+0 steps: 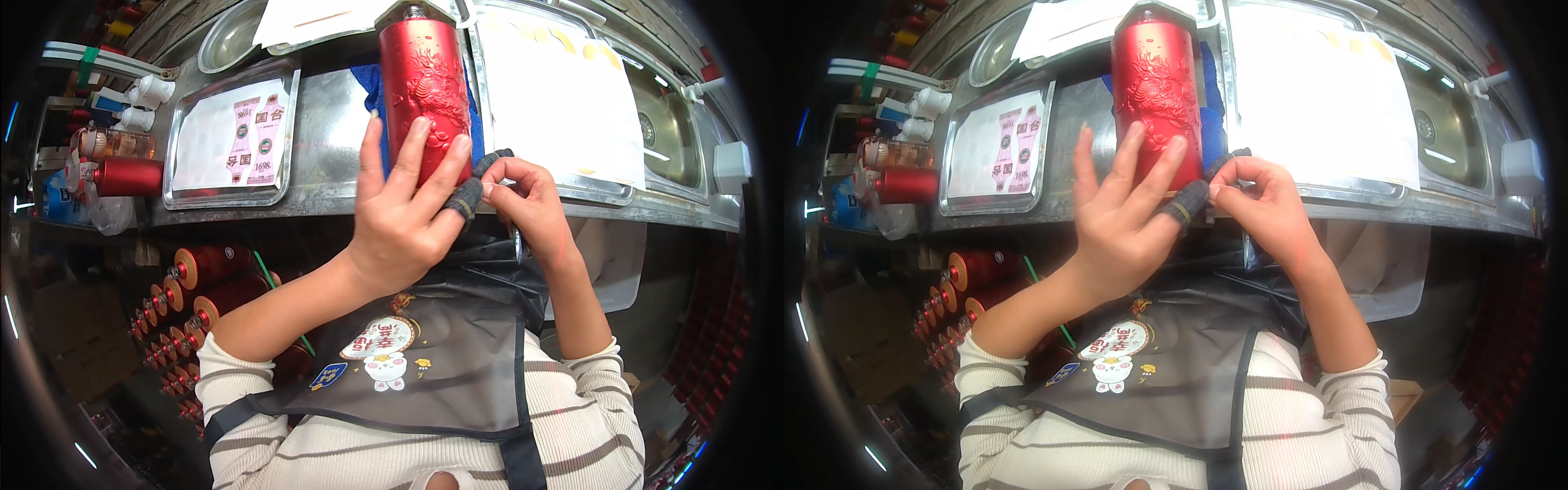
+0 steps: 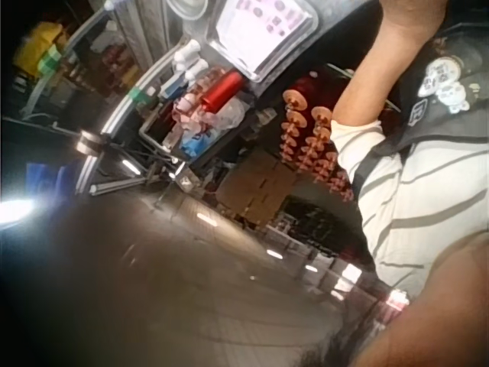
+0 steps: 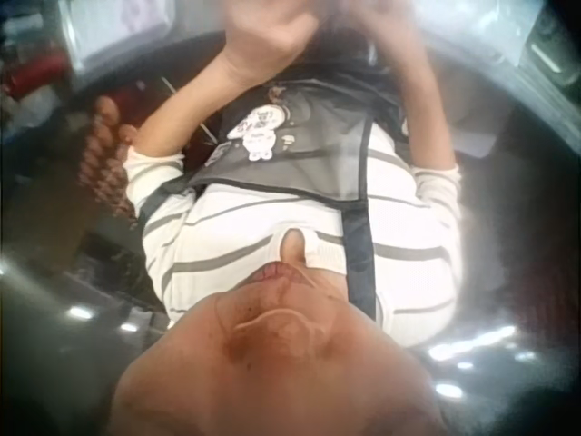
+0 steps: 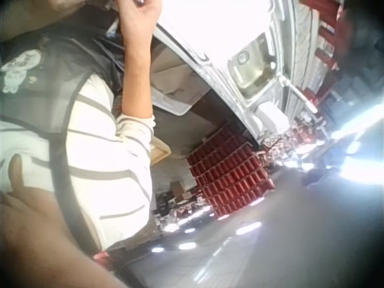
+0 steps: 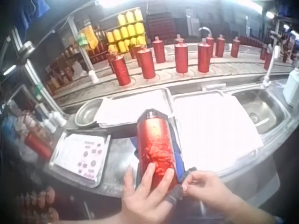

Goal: The person applies circular gold labels to the necks of red cylindrical containers. They pick up each container, place a label on the neck, smooth it with their fingers, and set the container down. The process is repeated for multiple containers.

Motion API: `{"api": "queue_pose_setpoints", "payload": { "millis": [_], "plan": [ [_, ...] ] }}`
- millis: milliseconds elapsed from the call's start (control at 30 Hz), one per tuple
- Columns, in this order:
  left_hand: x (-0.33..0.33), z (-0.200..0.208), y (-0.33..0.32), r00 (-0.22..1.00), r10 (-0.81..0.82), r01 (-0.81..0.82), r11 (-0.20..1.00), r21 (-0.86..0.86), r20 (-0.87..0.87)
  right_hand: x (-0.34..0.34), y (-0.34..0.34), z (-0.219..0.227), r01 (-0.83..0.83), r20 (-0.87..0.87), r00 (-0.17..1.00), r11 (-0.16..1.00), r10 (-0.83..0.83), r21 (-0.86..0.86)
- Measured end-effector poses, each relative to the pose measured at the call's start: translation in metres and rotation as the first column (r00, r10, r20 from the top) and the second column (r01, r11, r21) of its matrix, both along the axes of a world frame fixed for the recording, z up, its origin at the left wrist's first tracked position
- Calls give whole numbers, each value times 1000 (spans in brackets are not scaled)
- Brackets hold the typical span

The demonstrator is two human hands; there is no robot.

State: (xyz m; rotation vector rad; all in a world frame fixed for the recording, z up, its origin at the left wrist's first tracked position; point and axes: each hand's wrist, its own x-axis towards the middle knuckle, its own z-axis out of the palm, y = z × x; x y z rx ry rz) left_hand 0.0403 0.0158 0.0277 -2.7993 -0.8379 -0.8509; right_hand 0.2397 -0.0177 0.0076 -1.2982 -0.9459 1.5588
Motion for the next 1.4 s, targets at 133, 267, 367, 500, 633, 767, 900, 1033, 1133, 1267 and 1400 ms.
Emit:
{"api": "queue_pose_setpoints", "payload": {
  "millis": [133,267,367,500,633,767,900,1033,1133,1267,1400],
  "plan": [
    [-4,-15,4,988,69,-52,991,-125,137,0,0,-3,-15,51,999,1000,14,6],
    [-21,-31,1,928,173,-62,945,-320,331,-1,-1,-15,-4,54,999,999,2,48],
    [-30,-34,-16,913,231,-80,910,-407,336,-8,-6,1,76,75,995,996,-73,-42],
    [-52,-47,-34,930,258,-125,892,-434,263,-37,-16,1,161,206,962,981,-181,111],
    [-47,-48,-32,939,223,-108,915,-390,262,-54,-10,-14,115,481,832,933,-278,341],
    [-46,-45,-29,950,187,-94,935,-341,250,-53,-7,-28,162,368,877,911,-310,380],
    [-42,-38,-26,962,154,-84,953,-292,225,-51,-9,-11,216,299,912,949,-280,229],
    [-39,-32,-20,981,116,-79,971,-225,157,-48,-10,-8,206,281,925,959,-255,193],
    [-34,-25,-16,990,83,-63,984,-169,115,-48,-11,-13,222,231,927,931,-294,290],
    [-23,-16,-9,996,30,-21,994,-110,82,-42,-14,-15,210,115,965,955,-238,211],
    [-11,-14,-1,989,91,-73,987,-143,118,-37,-18,-22,243,-53,970,951,-237,192]
  ]
}}
